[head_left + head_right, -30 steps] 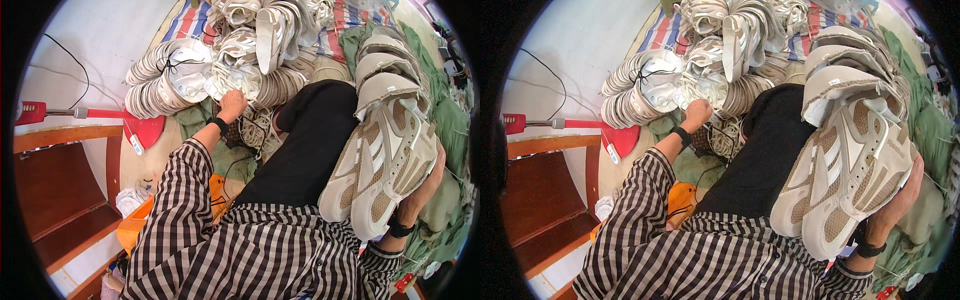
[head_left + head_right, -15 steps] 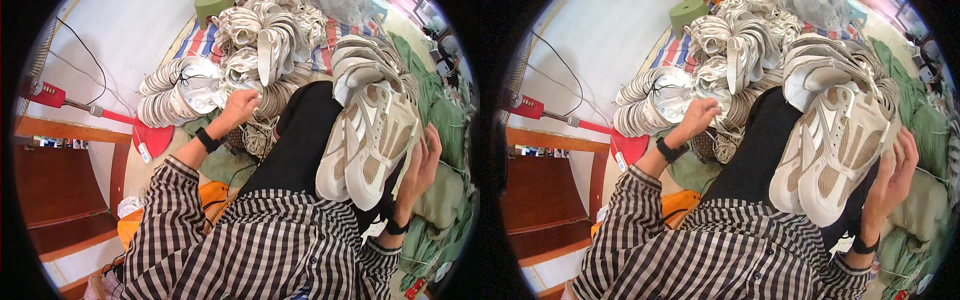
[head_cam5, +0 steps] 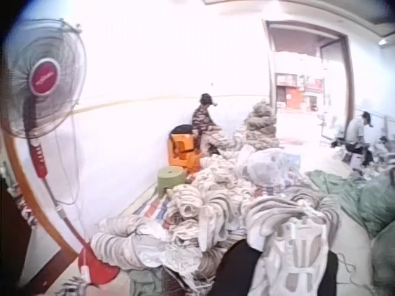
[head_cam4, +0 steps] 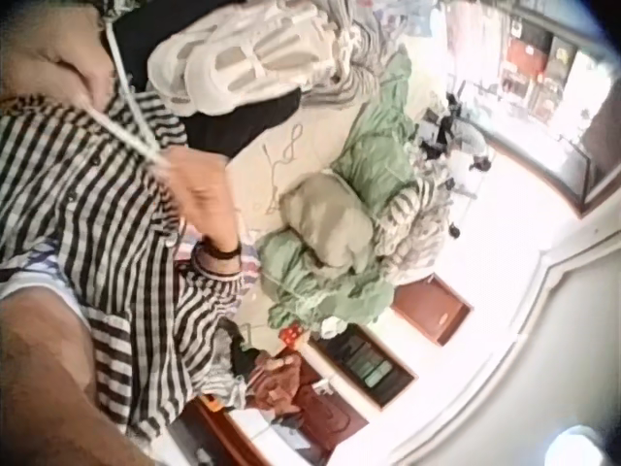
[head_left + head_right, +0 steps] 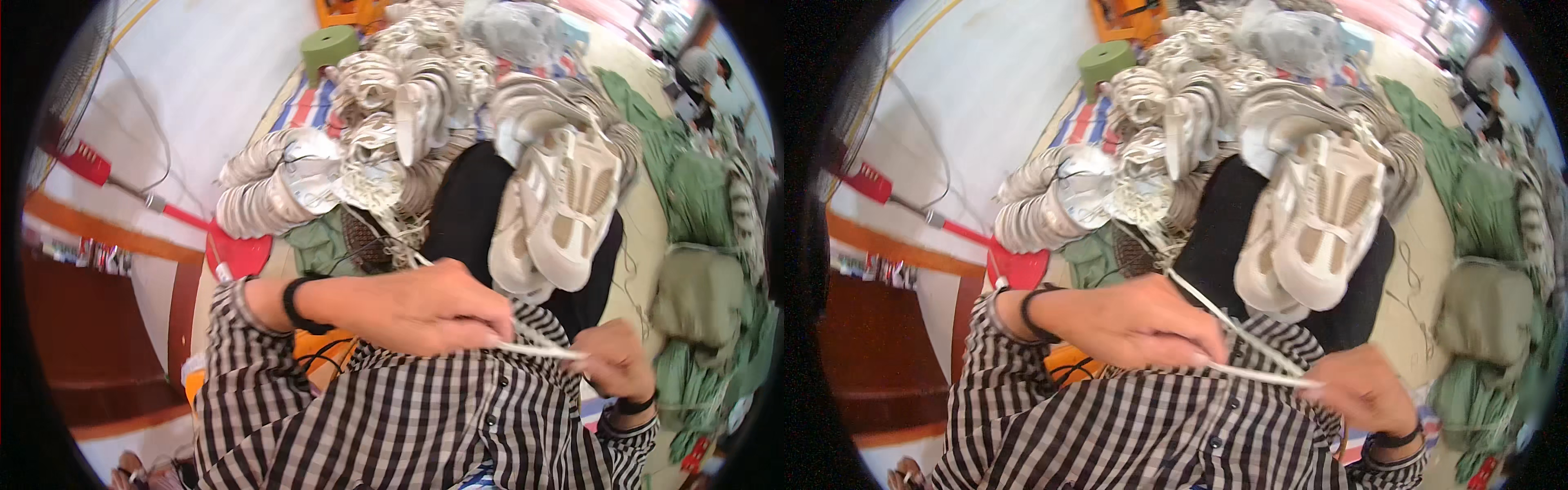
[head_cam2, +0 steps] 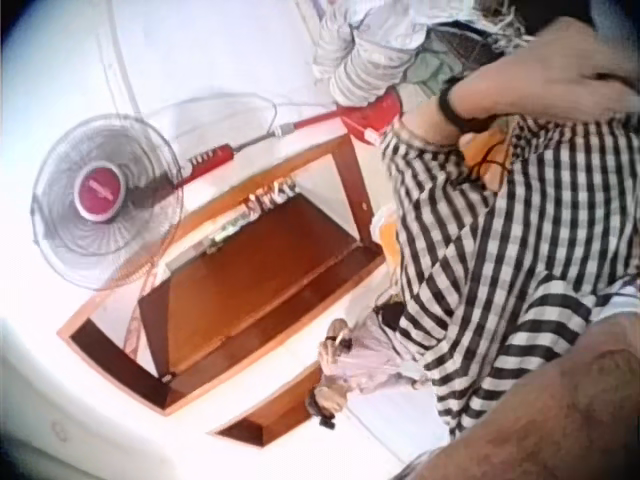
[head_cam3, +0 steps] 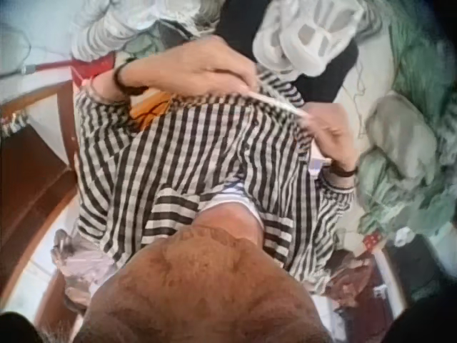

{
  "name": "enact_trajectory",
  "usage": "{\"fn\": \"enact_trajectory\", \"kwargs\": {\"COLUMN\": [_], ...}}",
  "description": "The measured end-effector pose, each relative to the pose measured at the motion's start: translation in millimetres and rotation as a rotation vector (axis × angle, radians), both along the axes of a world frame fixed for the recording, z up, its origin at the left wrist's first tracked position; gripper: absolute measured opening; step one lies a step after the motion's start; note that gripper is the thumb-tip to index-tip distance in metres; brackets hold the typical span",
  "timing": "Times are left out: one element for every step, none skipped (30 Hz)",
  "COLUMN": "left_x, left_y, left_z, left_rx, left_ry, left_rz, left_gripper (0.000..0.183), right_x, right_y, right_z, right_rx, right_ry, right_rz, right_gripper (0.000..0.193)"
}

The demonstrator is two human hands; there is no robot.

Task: Lacing a series of sneaker shoe uppers as part of an assembly process.

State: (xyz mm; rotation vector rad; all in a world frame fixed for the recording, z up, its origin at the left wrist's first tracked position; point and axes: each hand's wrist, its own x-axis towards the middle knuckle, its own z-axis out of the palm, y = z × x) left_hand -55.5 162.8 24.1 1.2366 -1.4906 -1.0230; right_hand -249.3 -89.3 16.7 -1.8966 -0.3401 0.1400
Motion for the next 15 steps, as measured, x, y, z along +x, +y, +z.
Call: {"fn": "enact_trajectory", "kwargs": {"left_x": [8, 13, 19, 24, 31, 39, 48, 56, 60, 66, 75, 81, 96, 112, 122], "left_y": [5, 16, 22, 26, 33, 38, 41, 42, 46, 52, 57, 68, 80, 96, 120], "left_z": [11, 13, 30, 38, 47, 55, 60, 67, 75, 82, 86, 94, 96, 102, 117], "left_rx": [0.073, 0.077, 0.135, 0.109, 0.142, 0.169, 0.198, 0.201, 0.180, 0.150, 0.145, 0.152, 0.135, 0.121, 0.098], "left_ry": [-0.049, -0.077, -0.071, -0.097, -0.149, -0.104, -0.061, -0.063, -0.214, -0.358, -0.349, -0.346, -0.360, -0.379, -0.329], "left_rz": [0.005, 0.062, 0.140, 0.219, 0.331, 0.437, 0.547, 0.529, 0.561, 0.586, 0.651, 0.730, 0.784, 0.844, 0.877], "left_gripper": [0.017, 0.017, 0.016, 0.014, 0.013, 0.012, 0.011, 0.011, 0.013, 0.014, 0.016, 0.017, 0.019, 0.021, 0.019], "right_x": [-9, -30, -51, -54, -60, -73, -98, -116, -126, -138, -161, -169, -177, -183, -188], "right_y": [-11, -28, -41, -66, -94, -124, -168, -187, -202, -217, -237, -245, -248, -253, -265], "right_z": [7, 8, -1, 8, 2, 4, -12, -20, -26, -31, -42, -50, -55, -60, -71], "right_rx": [-0.009, -0.101, -0.131, -0.279, -0.247, -0.039, 0.123, 0.125, 0.030, -0.076, -0.111, -0.112, -0.145, -0.172, -0.152], "right_ry": [-0.074, -0.051, -0.066, -0.085, -0.162, -0.116, -0.221, -0.220, -0.225, -0.232, -0.223, -0.224, -0.253, -0.283, -0.286], "right_rz": [-0.158, -0.438, -0.853, -0.967, -1.149, -1.284, -1.190, -1.207, -1.255, -1.304, -1.358, -1.362, -1.382, -1.396, -1.374], "right_gripper": [0.020, 0.025, 0.028, 0.028, 0.028, 0.025, 0.024, 0.024, 0.025, 0.026, 0.028, 0.028, 0.028, 0.028, 0.028]}}
